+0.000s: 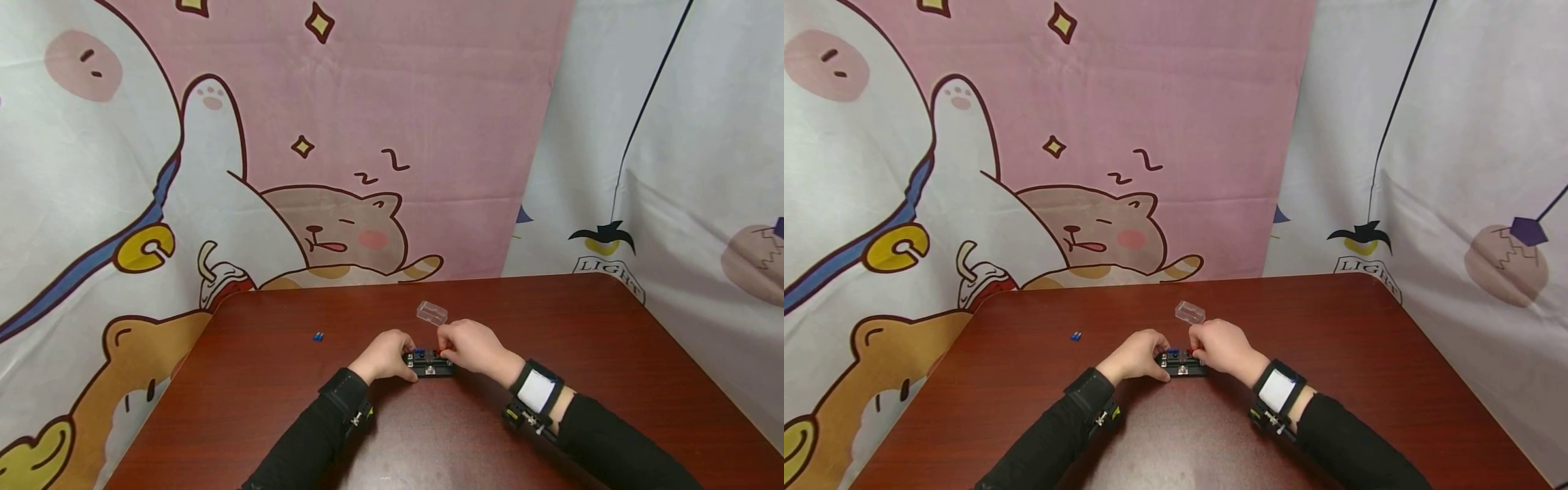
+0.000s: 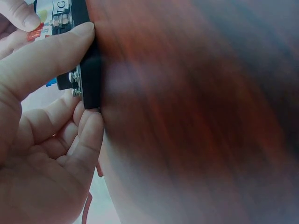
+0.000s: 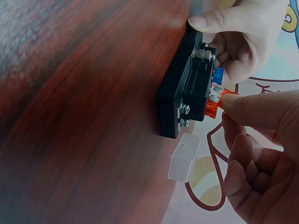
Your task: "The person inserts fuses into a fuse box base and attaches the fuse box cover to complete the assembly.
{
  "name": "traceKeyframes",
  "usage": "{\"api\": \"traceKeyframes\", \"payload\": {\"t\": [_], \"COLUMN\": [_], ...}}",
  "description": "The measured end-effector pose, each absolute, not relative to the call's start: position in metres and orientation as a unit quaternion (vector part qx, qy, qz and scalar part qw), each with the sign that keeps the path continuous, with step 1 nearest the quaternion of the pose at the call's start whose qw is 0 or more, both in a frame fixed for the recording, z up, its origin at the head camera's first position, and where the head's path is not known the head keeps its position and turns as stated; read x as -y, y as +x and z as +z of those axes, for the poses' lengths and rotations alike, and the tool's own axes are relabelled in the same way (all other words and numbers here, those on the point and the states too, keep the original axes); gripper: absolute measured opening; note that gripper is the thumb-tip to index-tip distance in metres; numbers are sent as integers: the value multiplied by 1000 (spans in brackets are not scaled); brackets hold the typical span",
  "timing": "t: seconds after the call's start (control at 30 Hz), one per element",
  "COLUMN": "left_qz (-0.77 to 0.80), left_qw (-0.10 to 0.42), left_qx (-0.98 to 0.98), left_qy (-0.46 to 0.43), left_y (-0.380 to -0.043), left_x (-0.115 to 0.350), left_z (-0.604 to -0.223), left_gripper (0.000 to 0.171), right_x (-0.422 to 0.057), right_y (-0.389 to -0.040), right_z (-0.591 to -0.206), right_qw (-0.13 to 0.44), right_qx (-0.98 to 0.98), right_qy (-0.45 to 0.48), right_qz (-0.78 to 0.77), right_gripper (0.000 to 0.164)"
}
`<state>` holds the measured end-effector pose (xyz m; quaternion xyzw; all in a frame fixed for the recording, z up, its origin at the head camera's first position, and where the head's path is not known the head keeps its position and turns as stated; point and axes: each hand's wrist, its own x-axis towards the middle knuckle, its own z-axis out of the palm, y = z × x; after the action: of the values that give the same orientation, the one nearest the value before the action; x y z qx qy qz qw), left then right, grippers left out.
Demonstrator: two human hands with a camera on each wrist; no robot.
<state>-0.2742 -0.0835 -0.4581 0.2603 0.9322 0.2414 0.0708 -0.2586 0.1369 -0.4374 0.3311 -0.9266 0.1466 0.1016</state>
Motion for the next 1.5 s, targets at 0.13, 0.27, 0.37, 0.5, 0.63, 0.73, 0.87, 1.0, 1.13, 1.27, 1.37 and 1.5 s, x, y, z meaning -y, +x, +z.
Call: {"api": "traceKeyframes", "payload": {"t": [0.13,0.27,0.37,0.5,0.63,0.73,0.87,1.0,1.13,1.27,1.37,1.5], "left_qz": [243,245,244,242,244,244,243,242,244,246,245,242], "left_qw": [71,69,65,65,66,66,66,65,65,65,64,62], "left_qx": [-931,-931,-931,-932,-931,-931,-932,-933,-933,-933,-933,-934], "left_qy": [262,264,265,263,262,262,259,257,256,256,256,257], "left_y": [-275,-275,-274,-273,-273,-274,-273,-273,-273,-273,-272,-271], "left_x": [83,83,83,83,83,83,84,84,83,83,83,83], "left_z": [-459,-459,-458,-457,-457,-457,-457,-457,-458,-458,-457,-456], "left_gripper": [42,41,42,42,42,42,42,42,42,42,42,42], "right_x": [-135,-134,-134,-134,-133,-132,-131,-130,-129,-128,-127,-126], "right_y": [-258,-258,-258,-258,-258,-259,-258,-258,-257,-257,-256,-255], "right_z": [-438,-439,-440,-441,-442,-444,-445,-446,-445,-445,-444,-444], "right_qw": [108,114,120,127,134,144,160,169,171,171,172,180], "right_qx": [927,925,922,919,917,913,908,906,906,908,909,908], "right_qy": [334,338,346,352,357,364,371,373,373,370,368,368], "right_qz": [131,127,127,122,117,113,108,105,101,96,92,88], "right_gripper": [28,29,29,30,30,29,30,30,30,30,31,31]}}
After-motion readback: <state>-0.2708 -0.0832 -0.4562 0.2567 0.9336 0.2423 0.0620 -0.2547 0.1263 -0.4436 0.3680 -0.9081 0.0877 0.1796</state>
